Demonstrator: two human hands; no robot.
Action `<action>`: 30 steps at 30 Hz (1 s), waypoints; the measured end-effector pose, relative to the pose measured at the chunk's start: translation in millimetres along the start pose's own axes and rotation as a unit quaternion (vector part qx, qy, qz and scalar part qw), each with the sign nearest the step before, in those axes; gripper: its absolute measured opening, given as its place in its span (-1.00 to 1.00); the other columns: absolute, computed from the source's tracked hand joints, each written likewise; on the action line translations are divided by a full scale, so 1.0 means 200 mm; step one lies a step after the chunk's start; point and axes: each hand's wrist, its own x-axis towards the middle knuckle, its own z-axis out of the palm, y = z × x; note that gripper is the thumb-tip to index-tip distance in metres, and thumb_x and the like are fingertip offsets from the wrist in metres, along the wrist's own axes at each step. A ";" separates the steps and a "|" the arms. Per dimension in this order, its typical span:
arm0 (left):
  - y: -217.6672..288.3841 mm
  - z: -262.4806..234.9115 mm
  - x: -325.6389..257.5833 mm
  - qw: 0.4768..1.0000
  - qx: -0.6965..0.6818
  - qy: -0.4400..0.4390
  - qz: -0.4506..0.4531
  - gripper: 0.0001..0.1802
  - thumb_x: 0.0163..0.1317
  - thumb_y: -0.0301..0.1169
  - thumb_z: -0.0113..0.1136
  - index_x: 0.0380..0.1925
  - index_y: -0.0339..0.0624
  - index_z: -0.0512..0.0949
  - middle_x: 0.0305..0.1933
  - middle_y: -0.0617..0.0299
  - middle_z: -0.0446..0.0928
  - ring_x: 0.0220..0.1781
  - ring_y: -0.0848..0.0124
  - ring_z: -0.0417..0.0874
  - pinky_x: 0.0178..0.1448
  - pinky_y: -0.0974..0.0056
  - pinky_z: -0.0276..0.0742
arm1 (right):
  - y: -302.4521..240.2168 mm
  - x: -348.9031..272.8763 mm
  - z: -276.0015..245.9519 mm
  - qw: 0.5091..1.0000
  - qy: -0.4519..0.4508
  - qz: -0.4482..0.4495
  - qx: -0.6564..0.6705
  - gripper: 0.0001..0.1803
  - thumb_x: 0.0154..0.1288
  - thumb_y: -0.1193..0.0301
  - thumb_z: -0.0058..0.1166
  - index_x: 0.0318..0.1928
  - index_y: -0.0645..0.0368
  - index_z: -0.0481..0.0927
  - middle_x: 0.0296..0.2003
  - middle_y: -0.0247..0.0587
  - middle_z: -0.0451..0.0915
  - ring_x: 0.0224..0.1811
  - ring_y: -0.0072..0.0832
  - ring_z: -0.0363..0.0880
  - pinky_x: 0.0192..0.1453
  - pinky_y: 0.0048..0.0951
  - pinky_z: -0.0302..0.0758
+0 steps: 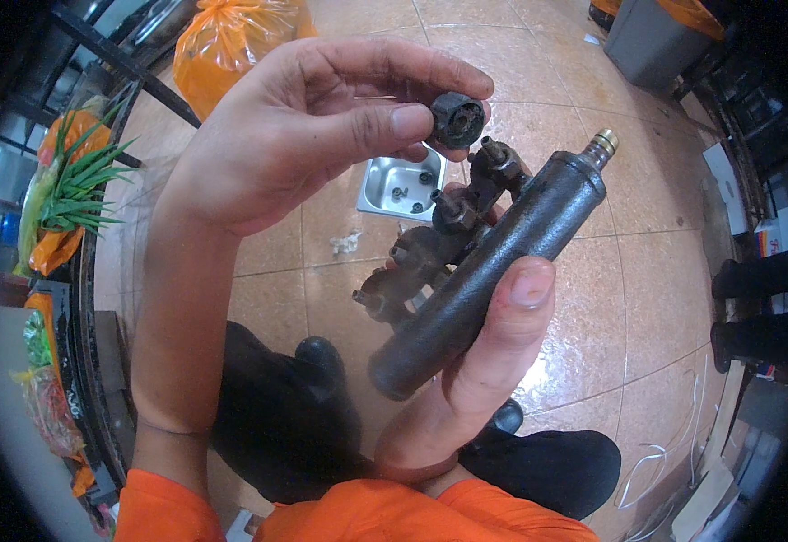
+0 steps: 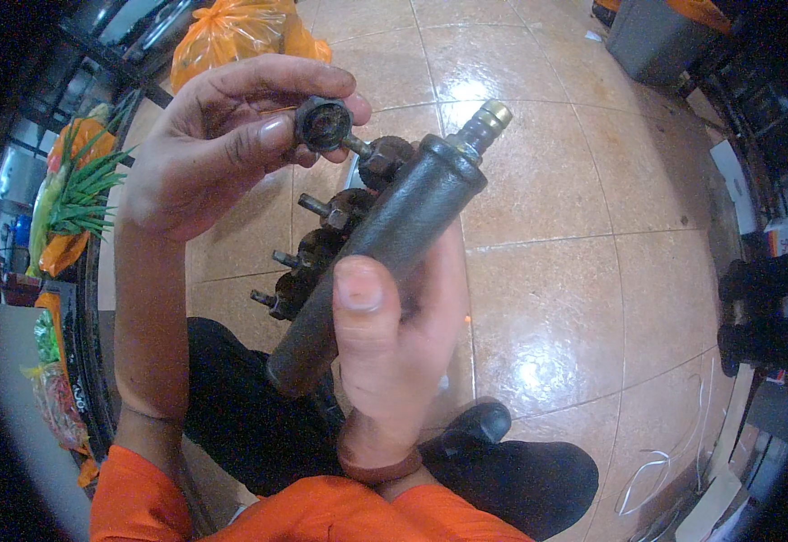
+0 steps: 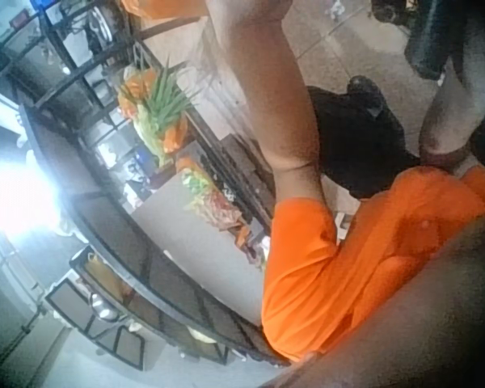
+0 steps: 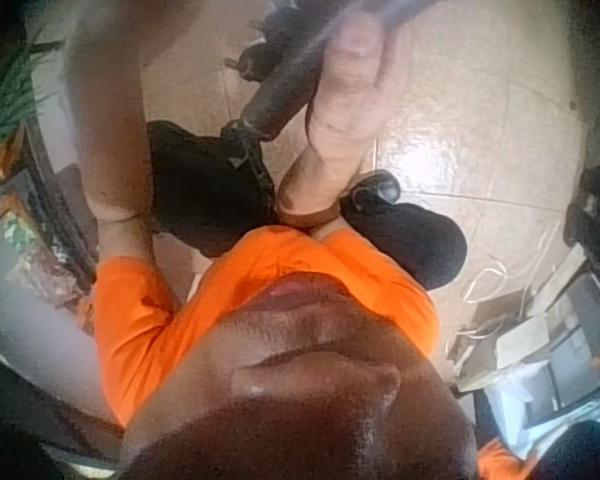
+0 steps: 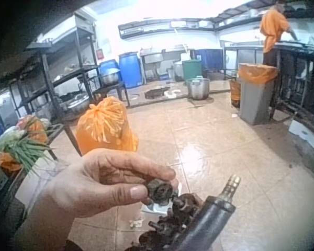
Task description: The person sits on the floor and uses a knife to scrape debris from a mechanical component, likely a brake caliper. They then insert small cylindrical parts into the component and use a cloth to wipe the surfaces.
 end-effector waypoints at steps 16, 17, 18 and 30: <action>0.03 0.03 0.00 1.000 0.021 0.012 -0.011 -0.46 0.31 -0.26 0.32 0.19 -0.35 0.51 0.13 0.09 0.61 0.01 0.40 0.68 0.10 0.33 0.59 | 0.01 0.02 0.03 0.997 -0.005 -0.073 -0.007 -0.05 0.19 -0.12 0.27 0.36 0.34 0.31 0.10 -0.10 0.52 0.05 -0.39 0.55 0.13 -0.39 0.49; 0.02 0.03 0.00 1.000 0.019 0.015 -0.014 -0.46 0.31 -0.26 0.32 0.19 -0.35 0.51 0.13 0.09 0.61 0.01 0.41 0.68 0.10 0.33 0.60 | 0.02 0.02 0.03 0.998 0.003 -0.067 -0.014 -0.03 0.21 -0.18 0.18 0.36 0.34 0.29 0.09 -0.04 0.52 0.01 -0.35 0.58 0.06 -0.36 0.54; 0.03 0.03 0.00 0.999 0.029 0.016 -0.013 -0.47 0.32 -0.26 0.32 0.19 -0.35 0.51 0.13 0.10 0.61 0.02 0.41 0.68 0.11 0.32 0.60 | 0.03 0.01 0.04 0.998 0.014 -0.055 -0.029 0.01 0.24 -0.30 0.02 0.37 0.34 0.27 0.06 0.07 0.53 -0.08 -0.27 0.64 -0.06 -0.29 0.63; 0.05 0.03 -0.01 0.998 0.062 0.022 -0.007 -0.49 0.31 -0.27 0.33 0.16 -0.36 0.54 0.15 0.08 0.62 0.03 0.39 0.69 0.14 0.27 0.62 | -0.09 0.03 0.02 0.958 -0.046 0.143 0.245 0.11 0.24 -0.51 -0.36 0.37 0.26 0.25 -0.05 0.21 0.59 -0.38 -0.08 0.72 -0.47 -0.18 0.73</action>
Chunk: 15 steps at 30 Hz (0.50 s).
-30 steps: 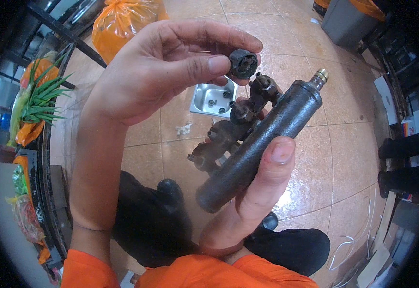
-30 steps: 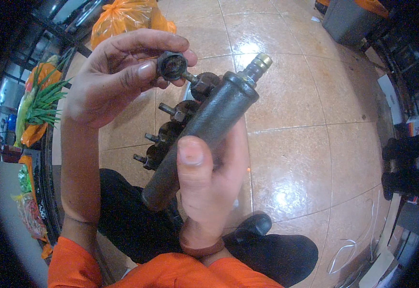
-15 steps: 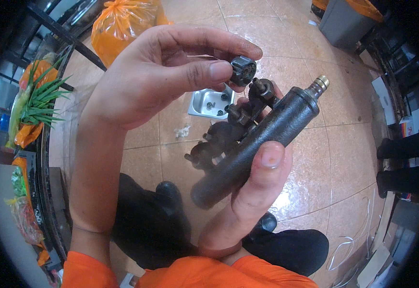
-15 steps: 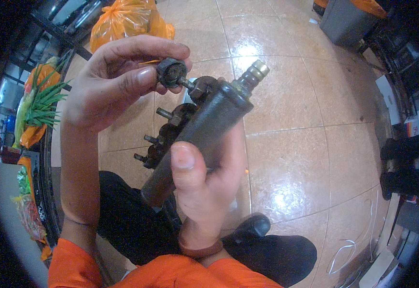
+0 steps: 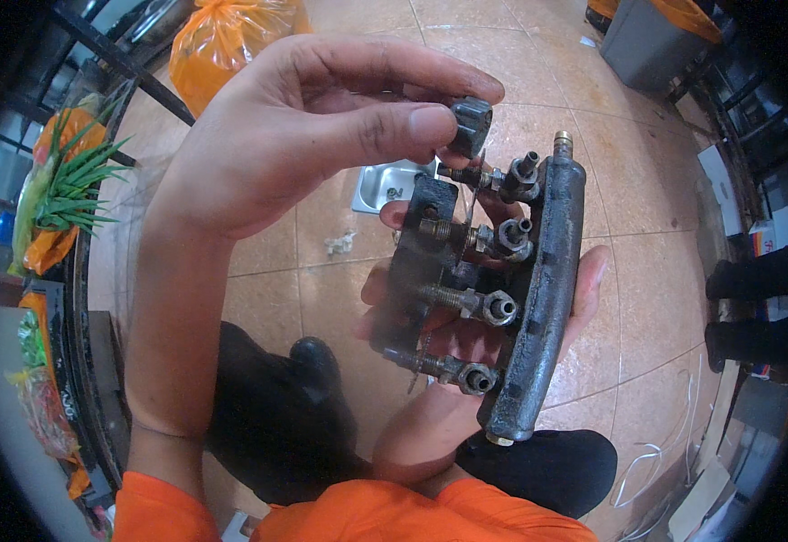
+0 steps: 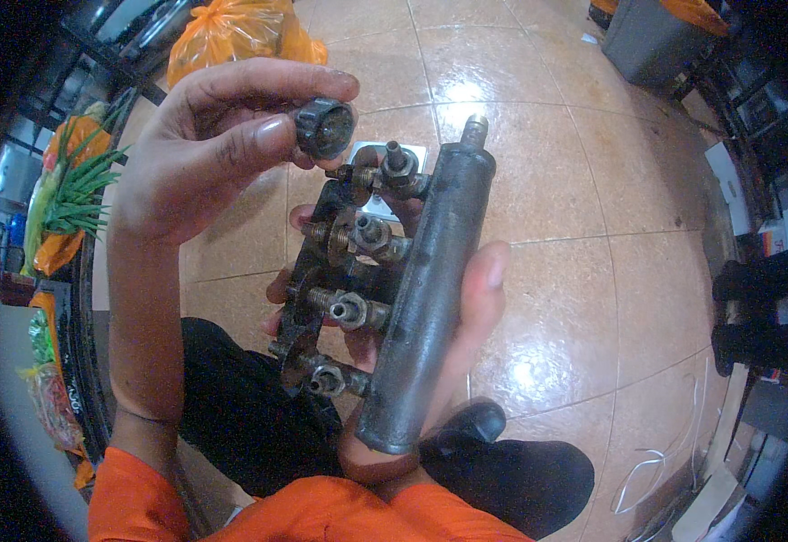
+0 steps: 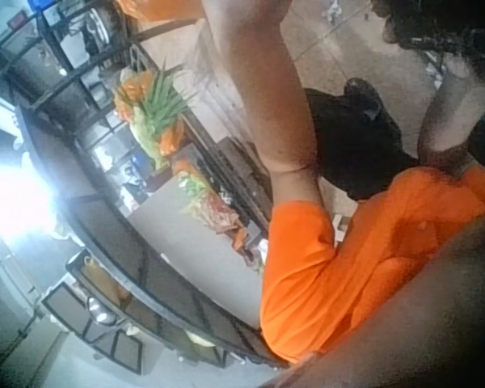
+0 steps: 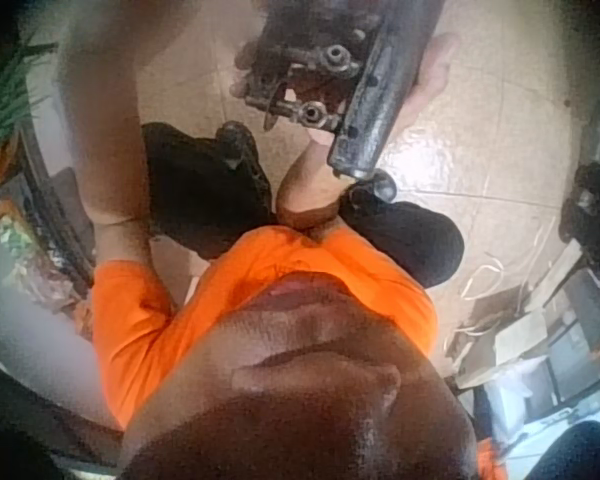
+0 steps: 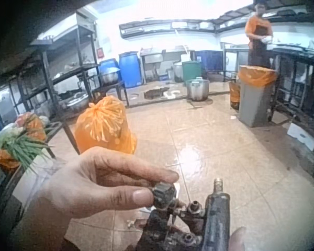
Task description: The person sits on the floor and uses a knife to scrape debris from a mechanical component, likely a brake caliper. They then insert small cylindrical parts into the component and use a cloth to wipe the surfaces.
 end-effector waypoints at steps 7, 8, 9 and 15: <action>0.01 0.01 0.00 0.999 -0.035 -0.010 -0.014 -0.50 0.33 -0.27 0.30 0.16 -0.37 0.55 0.15 0.07 0.62 0.05 0.38 0.69 0.14 0.26 0.62 | -0.02 -0.01 -0.01 0.998 -0.017 0.034 -0.049 0.11 0.24 -0.52 -0.37 0.36 0.26 0.27 -0.07 0.19 0.60 -0.39 -0.11 0.73 -0.48 -0.22 0.73; 0.01 0.02 0.00 0.999 -0.038 -0.012 -0.014 -0.50 0.33 -0.27 0.30 0.16 -0.37 0.55 0.16 0.07 0.62 0.06 0.38 0.69 0.14 0.26 0.62 | -0.02 -0.01 0.00 0.998 -0.016 0.038 -0.055 0.10 0.24 -0.52 -0.37 0.35 0.25 0.28 -0.07 0.18 0.60 -0.39 -0.12 0.73 -0.48 -0.24 0.73; 0.01 0.02 0.01 0.999 -0.032 -0.014 -0.013 -0.50 0.34 -0.26 0.29 0.16 -0.38 0.55 0.16 0.07 0.62 0.06 0.38 0.69 0.15 0.26 0.62 | -0.03 -0.01 0.00 0.997 -0.012 0.033 -0.062 0.10 0.24 -0.52 -0.37 0.35 0.25 0.28 -0.08 0.17 0.61 -0.40 -0.13 0.73 -0.48 -0.25 0.72; -0.01 -0.01 -0.01 0.999 -0.017 -0.021 -0.019 -0.50 0.34 -0.26 0.28 0.18 -0.38 0.54 0.16 0.08 0.62 0.07 0.40 0.68 0.17 0.27 0.61 | 0.03 -0.03 -0.02 0.996 0.016 -0.026 -0.084 0.04 0.30 -0.45 -0.32 0.32 0.31 0.31 -0.08 0.16 0.62 -0.32 -0.19 0.73 -0.40 -0.22 0.74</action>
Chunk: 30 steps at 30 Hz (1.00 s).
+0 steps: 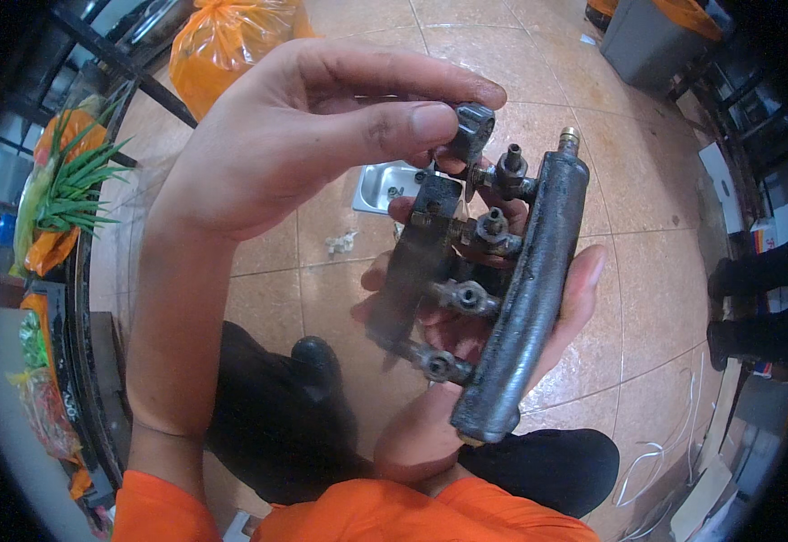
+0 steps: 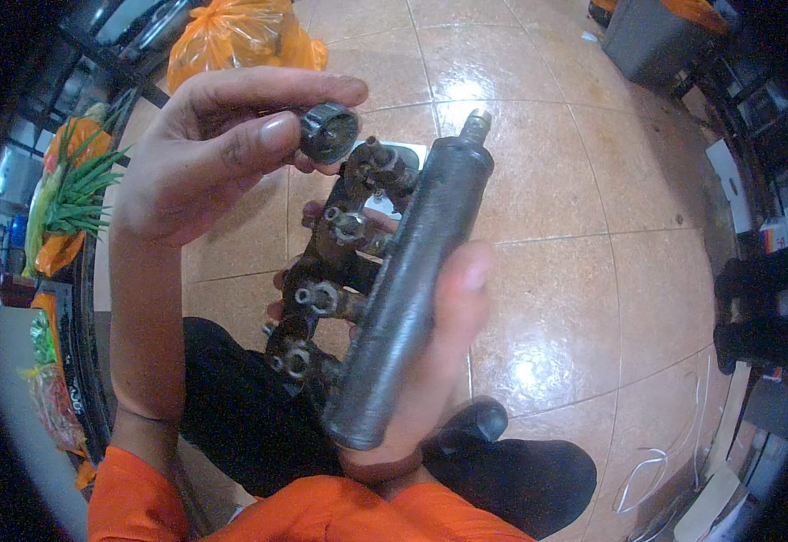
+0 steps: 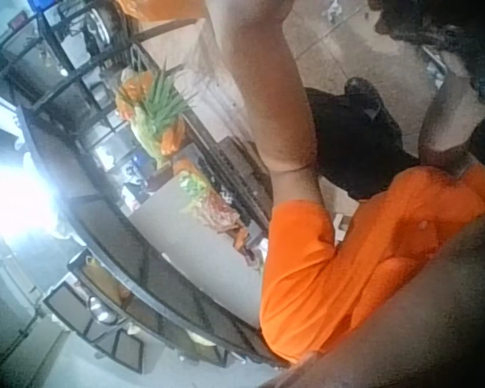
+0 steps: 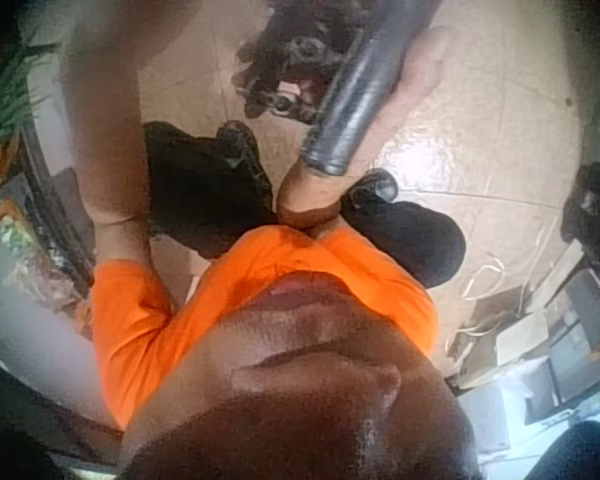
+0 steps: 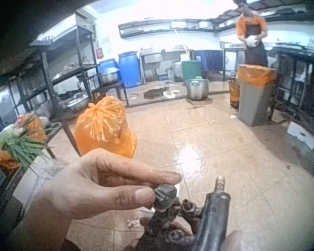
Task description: The person sits on the floor and uses a knife to scrape debris from a mechanical component, likely a brake caliper. They then insert small cylindrical parts into the component and use a cloth to wipe the surfaces.
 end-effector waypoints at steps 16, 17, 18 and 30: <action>-0.02 -0.01 0.02 1.000 0.008 -0.001 -0.001 -0.56 0.35 -0.37 0.26 0.18 -0.36 0.55 0.17 0.08 0.62 0.09 0.41 0.67 0.18 0.29 0.59 | 0.09 0.01 -0.05 0.979 0.009 -0.131 -0.155 -0.22 0.39 0.04 0.15 0.40 0.31 0.26 0.01 -0.30 0.48 -0.05 -0.59 0.44 0.05 -0.56 0.40; -0.02 -0.01 0.01 1.000 0.008 0.002 -0.003 -0.56 0.35 -0.37 0.26 0.17 -0.36 0.55 0.17 0.08 0.62 0.10 0.41 0.67 0.19 0.29 0.59 | 0.10 0.02 -0.05 0.979 0.006 -0.134 -0.156 -0.23 0.39 0.07 0.16 0.40 0.30 0.26 0.01 -0.31 0.48 -0.05 -0.59 0.44 0.05 -0.56 0.41; -0.02 -0.01 0.01 1.000 0.018 0.004 -0.003 -0.56 0.35 -0.38 0.27 0.17 -0.36 0.55 0.17 0.08 0.62 0.10 0.40 0.67 0.20 0.28 0.59 | 0.08 0.02 -0.03 0.977 0.010 -0.132 -0.168 -0.24 0.39 0.09 0.17 0.39 0.30 0.26 0.02 -0.30 0.48 -0.05 -0.58 0.45 0.05 -0.55 0.41; -0.01 -0.01 0.02 0.999 0.046 0.018 -0.018 -0.58 0.31 -0.43 0.30 0.14 -0.35 0.58 0.14 0.11 0.63 0.13 0.40 0.66 0.28 0.27 0.55 | 0.05 0.05 0.01 0.941 0.029 -0.205 -0.268 -0.25 0.28 0.24 0.35 0.35 0.31 0.31 -0.04 -0.22 0.54 -0.15 -0.56 0.55 -0.10 -0.52 0.53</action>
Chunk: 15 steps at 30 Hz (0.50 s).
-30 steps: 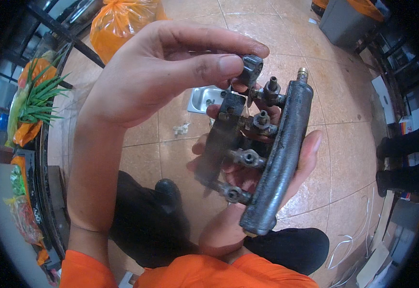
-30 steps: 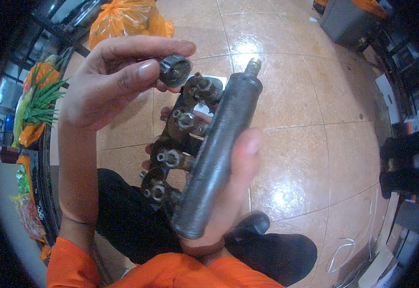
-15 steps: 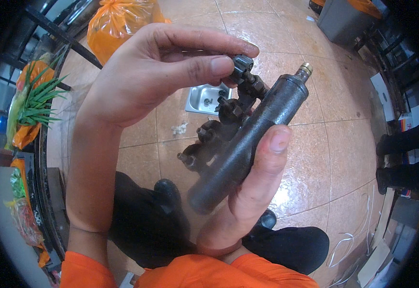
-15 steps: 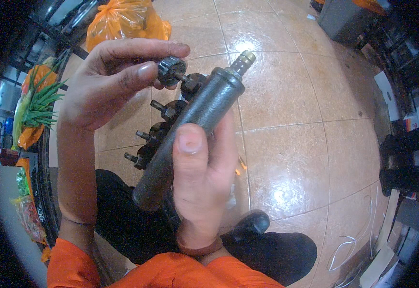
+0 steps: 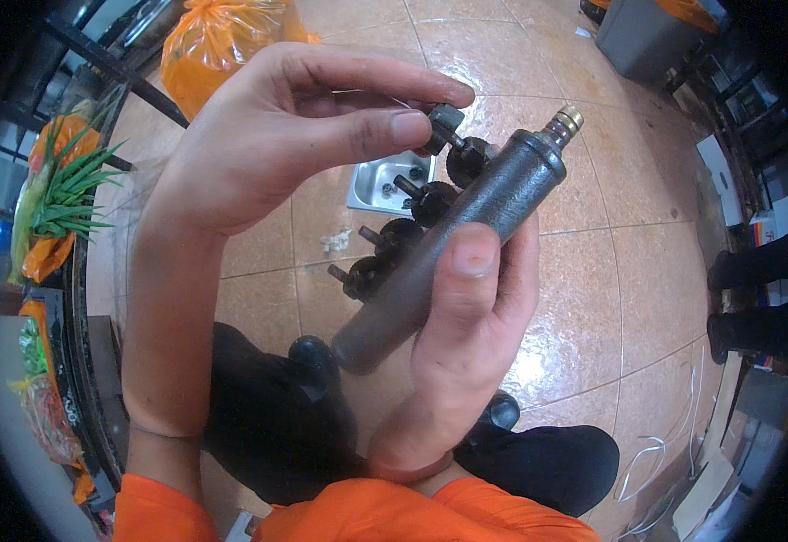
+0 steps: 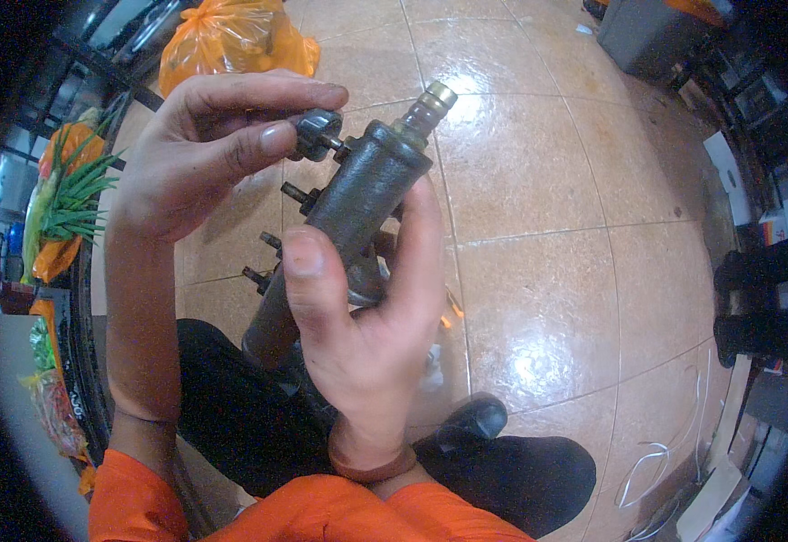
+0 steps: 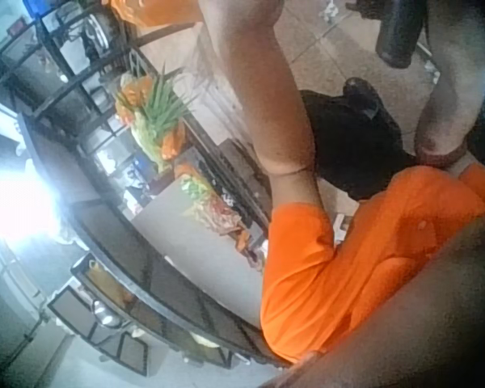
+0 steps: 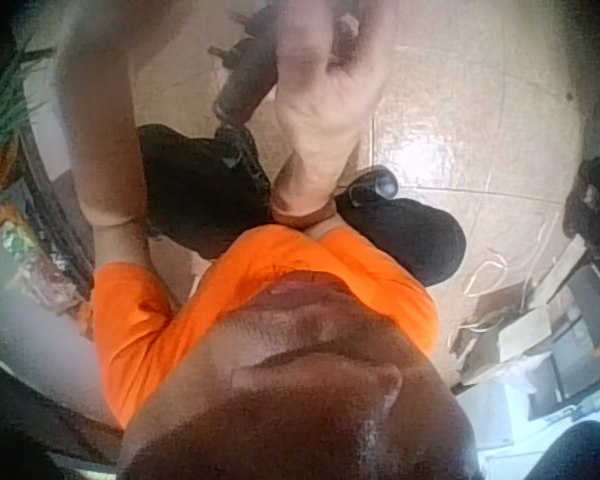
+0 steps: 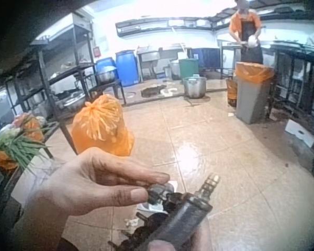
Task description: The person sits on the floor and uses a knife to scrape debris from a mechanical component, likely a brake caliper. They then insert small cylindrical parts into the component and use a cloth to wipe the surfaces.
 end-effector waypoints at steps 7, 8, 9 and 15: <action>-0.03 -0.02 0.00 1.000 0.003 -0.003 0.003 -0.58 0.29 -0.43 0.32 0.13 -0.34 0.59 0.14 0.13 0.64 0.15 0.40 0.64 0.33 0.26 0.51 | 0.07 0.00 -0.01 0.996 0.014 -0.050 -0.074 -0.19 0.22 0.14 0.39 0.32 0.32 0.34 -0.02 -0.17 0.54 -0.11 -0.50 0.55 -0.03 -0.47 0.52; -0.04 -0.02 -0.02 1.000 0.005 -0.003 0.001 -0.58 0.29 -0.43 0.32 0.13 -0.34 0.59 0.14 0.13 0.64 0.15 0.40 0.64 0.33 0.26 0.51 | 0.09 0.00 -0.01 0.995 0.017 -0.057 -0.077 -0.19 0.23 0.09 0.37 0.32 0.32 0.35 -0.02 -0.18 0.55 -0.11 -0.51 0.55 -0.02 -0.49 0.51; -0.03 -0.02 -0.01 1.000 0.006 -0.001 -0.001 -0.58 0.29 -0.43 0.32 0.13 -0.34 0.59 0.14 0.12 0.64 0.15 0.40 0.64 0.33 0.26 0.51 | 0.08 0.00 0.01 0.995 0.027 -0.062 -0.078 -0.20 0.27 0.02 0.32 0.31 0.32 0.38 -0.04 -0.22 0.56 -0.12 -0.56 0.53 -0.03 -0.54 0.48; -0.03 -0.02 0.00 1.000 0.008 -0.004 0.008 -0.59 0.29 -0.44 0.32 0.13 -0.35 0.59 0.14 0.11 0.63 0.18 0.38 0.63 0.35 0.24 0.50 | 0.09 0.02 -0.01 0.988 0.030 -0.106 -0.109 -0.23 0.30 0.00 0.28 0.30 0.30 0.41 -0.05 -0.26 0.57 -0.13 -0.59 0.55 -0.05 -0.60 0.48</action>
